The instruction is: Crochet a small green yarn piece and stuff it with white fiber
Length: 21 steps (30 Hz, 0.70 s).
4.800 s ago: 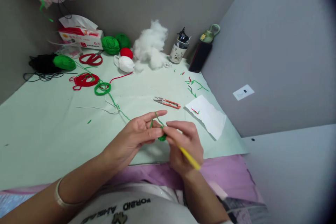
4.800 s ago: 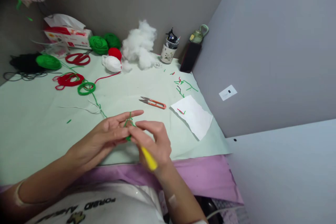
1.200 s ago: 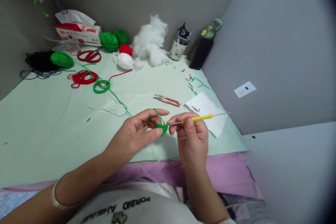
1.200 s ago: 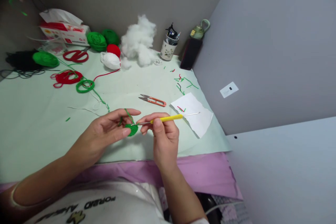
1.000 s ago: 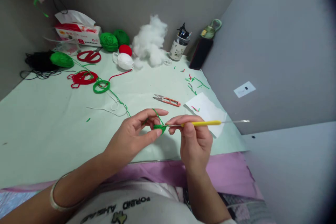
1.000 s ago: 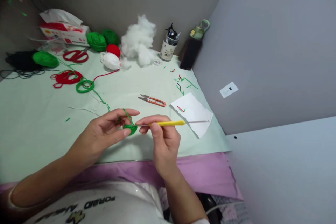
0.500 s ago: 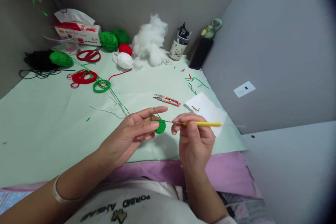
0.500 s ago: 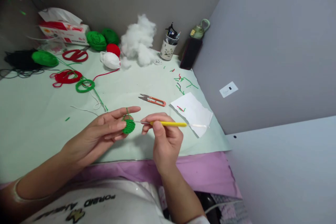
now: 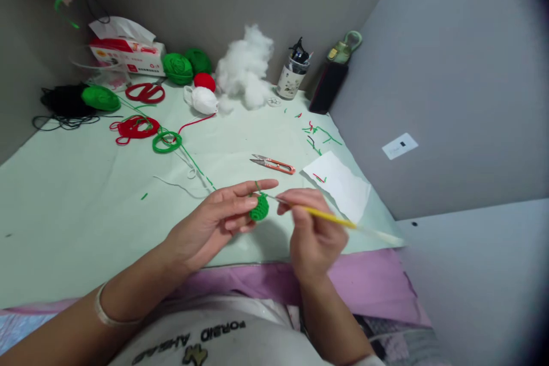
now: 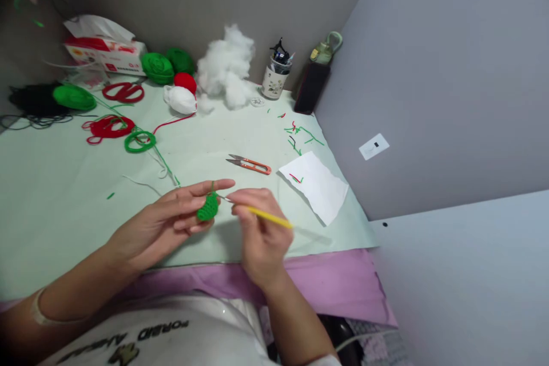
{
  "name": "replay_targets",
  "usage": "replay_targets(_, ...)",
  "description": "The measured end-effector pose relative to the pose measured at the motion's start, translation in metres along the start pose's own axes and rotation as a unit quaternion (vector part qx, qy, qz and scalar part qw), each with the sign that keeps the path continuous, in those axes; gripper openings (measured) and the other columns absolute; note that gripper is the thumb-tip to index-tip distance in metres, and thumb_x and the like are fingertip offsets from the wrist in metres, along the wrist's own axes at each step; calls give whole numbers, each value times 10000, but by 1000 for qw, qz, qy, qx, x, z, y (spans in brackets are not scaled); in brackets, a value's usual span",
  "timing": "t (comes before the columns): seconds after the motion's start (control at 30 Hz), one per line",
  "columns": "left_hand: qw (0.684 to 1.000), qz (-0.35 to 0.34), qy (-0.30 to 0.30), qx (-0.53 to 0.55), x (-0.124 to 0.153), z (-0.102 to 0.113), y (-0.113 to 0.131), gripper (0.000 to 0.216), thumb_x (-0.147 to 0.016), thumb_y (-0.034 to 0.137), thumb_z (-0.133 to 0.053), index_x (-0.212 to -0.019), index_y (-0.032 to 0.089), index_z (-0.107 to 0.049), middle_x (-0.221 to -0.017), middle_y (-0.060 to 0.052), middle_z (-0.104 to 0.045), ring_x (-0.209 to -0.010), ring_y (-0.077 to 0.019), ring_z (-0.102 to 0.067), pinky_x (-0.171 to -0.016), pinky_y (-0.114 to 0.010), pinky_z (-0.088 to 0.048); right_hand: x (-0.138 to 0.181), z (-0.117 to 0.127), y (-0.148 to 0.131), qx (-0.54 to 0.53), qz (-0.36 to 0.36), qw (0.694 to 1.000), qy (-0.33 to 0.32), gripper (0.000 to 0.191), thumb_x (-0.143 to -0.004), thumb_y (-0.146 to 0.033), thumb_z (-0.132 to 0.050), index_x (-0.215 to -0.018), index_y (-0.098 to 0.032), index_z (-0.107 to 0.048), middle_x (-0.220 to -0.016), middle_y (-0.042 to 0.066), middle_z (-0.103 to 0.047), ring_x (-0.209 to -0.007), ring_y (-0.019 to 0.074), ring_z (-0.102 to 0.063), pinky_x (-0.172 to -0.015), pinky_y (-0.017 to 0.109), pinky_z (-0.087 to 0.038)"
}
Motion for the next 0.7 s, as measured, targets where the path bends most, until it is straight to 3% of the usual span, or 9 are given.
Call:
replay_targets(0.1, 1000, -22, 1, -22, 0, 1, 3, 322, -832, 266, -799, -1145, 191, -797, -739, 38, -509, -537, -26, -277, -556, -154, -353, -4, -1, 17, -167, -131, 977, 18, 207, -1014, -234, -580, -969, -272, -778, -861, 16, -698, -640, 119, -601, -583, 280, -512)
replay_targets(0.17, 997, -43, 8, -71, 0, 1, 3, 339, -846, 254, -792, -1185, 243, -780, -836, 8, -600, -644, -53, -444, -653, -162, -417, -3, -7, 21, -193, -160, 968, -1, 178, -1000, -262, -613, -951, -266, -784, -886, 18, -709, -681, 121, -612, -602, 272, -507)
replay_targets(0.3, 983, -81, 20, -165, 2, 2, 3, 393, -868, 271, -786, -1255, 321, -737, -952, -4, -655, -900, -127, -578, -875, -236, -464, 1, -11, 24, -170, -174, 970, -9, 152, -988, -274, -637, -963, -266, -787, -908, 21, -733, -776, 132, -622, -665, 267, -494)
replay_targets(0.5, 962, -109, 66, -241, 7, 7, 11, 368, -860, 295, -785, -1224, 287, -740, -883, 11, -578, -851, -141, -554, -817, -254, -475, -5, -6, 28, -221, -204, 954, 8, 170, -987, -330, -627, -894, -225, -721, -845, 16, -722, -640, 110, -590, -610, 257, -492)
replay_targets(0.7, 958, -118, 70, -252, 8, 5, 12, 355, -843, 286, -794, -1195, 273, -748, -908, 0, -621, -891, -163, -597, -853, -279, -492, -7, -7, 25, -189, -176, 965, -43, 172, -1000, -323, -604, -925, -226, -725, -881, 36, -739, -716, 140, -633, -639, 280, -513)
Point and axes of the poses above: each hand's wrist, its own x-axis away from the middle knuckle, its own z-axis out of the back of the hand, y = z × x, the point moved 6 cm from there along -x, towards the middle knuckle
